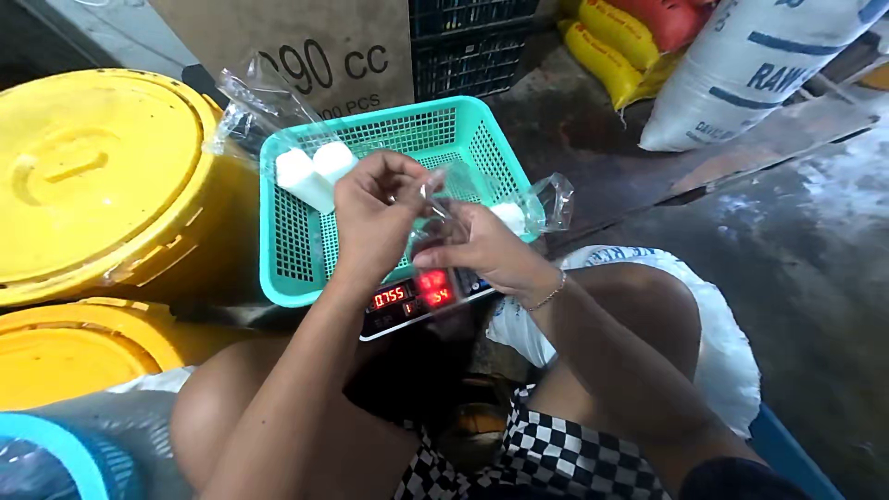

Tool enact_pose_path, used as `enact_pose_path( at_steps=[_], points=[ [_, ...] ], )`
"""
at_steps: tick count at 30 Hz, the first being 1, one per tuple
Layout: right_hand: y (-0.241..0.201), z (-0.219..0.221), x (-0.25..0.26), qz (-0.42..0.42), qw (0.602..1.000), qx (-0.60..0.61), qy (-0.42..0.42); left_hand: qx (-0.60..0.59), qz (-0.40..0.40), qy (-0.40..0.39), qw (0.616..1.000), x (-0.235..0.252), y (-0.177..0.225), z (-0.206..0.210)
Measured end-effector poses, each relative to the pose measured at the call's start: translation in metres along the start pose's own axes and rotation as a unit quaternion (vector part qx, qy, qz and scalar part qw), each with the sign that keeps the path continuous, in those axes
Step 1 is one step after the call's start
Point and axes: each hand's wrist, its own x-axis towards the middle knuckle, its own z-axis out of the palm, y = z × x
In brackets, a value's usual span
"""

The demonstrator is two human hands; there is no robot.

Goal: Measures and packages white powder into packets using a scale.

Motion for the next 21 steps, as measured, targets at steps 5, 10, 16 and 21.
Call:
enact_pose_path(
  at_steps=[5,10,16,21],
  points=[
    [-0.006,-0.01,-0.003,0.067,0.988,-0.136,-0.018,0.064,-0.029,0.194,0.979,0.014,-0.018,-0.029],
    [-0.017,-0.029,-0.001,0.049,0.981,-0.152,0.11,0.114,-0.069,0.247,0.96,0.024,-0.027,-0.067],
    [-0.019,-0.045,0.004,0.017,0.972,-0.126,0.2,0.181,-0.091,0.203,0.958,0.023,-0.027,-0.075],
    [-0.011,-0.05,0.004,-0.056,0.961,-0.164,0.217,0.275,-0.157,0.101,0.943,0.02,-0.019,-0.071]
  ],
)
